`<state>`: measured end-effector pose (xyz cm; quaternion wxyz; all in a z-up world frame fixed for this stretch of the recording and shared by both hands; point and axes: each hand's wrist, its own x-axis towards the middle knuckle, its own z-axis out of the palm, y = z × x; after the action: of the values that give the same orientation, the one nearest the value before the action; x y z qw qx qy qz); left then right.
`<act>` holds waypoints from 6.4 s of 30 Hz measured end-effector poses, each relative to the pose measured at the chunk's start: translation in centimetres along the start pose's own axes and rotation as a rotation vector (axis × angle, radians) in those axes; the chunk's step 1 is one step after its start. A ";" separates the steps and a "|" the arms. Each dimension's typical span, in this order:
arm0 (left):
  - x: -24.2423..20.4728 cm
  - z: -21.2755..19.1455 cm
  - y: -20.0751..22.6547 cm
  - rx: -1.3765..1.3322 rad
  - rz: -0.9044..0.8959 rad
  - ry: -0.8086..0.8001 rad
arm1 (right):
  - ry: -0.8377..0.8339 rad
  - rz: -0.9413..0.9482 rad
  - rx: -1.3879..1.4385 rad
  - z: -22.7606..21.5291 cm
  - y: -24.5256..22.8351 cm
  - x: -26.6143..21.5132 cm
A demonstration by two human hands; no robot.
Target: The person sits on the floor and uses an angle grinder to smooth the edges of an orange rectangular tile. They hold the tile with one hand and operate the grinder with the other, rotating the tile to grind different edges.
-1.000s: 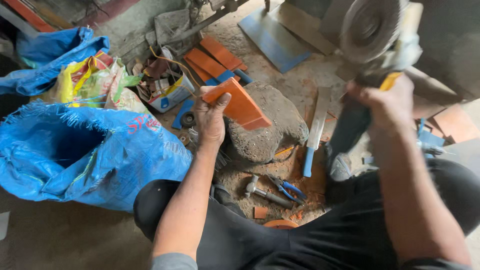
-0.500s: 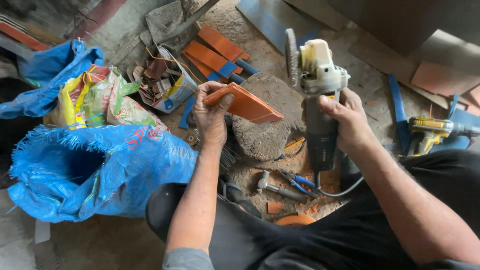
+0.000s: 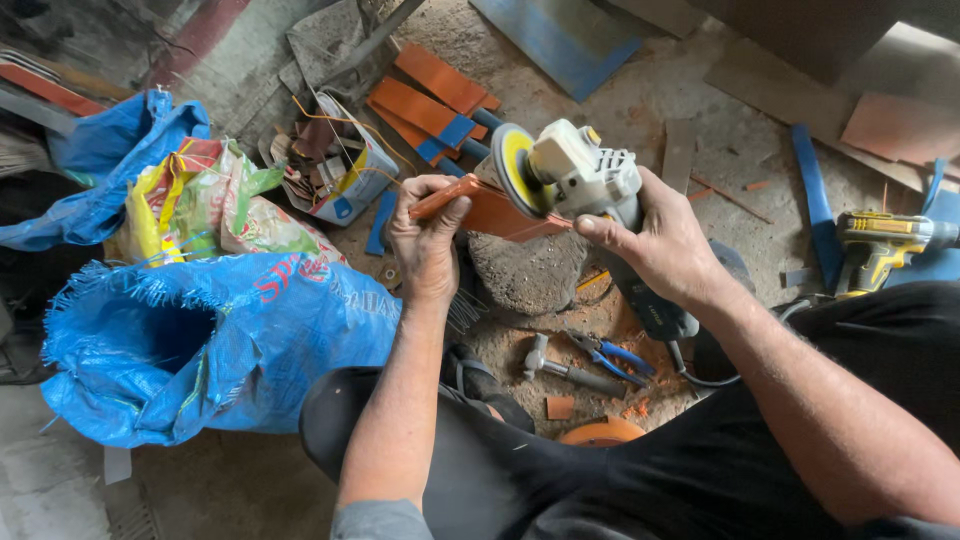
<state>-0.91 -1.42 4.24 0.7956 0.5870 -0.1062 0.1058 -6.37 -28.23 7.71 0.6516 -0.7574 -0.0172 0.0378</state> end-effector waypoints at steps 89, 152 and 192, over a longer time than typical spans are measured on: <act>-0.5 -2.9 0.7 -0.108 -0.052 -0.039 | -0.133 0.316 0.021 4.3 0.1 1.0; 0.0 -4.8 0.0 -0.192 -0.055 0.065 | -0.043 0.365 -0.107 4.7 5.7 2.0; -0.2 -4.2 -0.1 -0.184 -0.092 0.014 | -0.077 0.277 -0.020 5.1 2.5 0.7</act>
<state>-0.94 2.52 2.92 0.8508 0.5150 -0.0828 0.0632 -6.15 -23.55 4.49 0.6312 -0.7571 0.0622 0.1563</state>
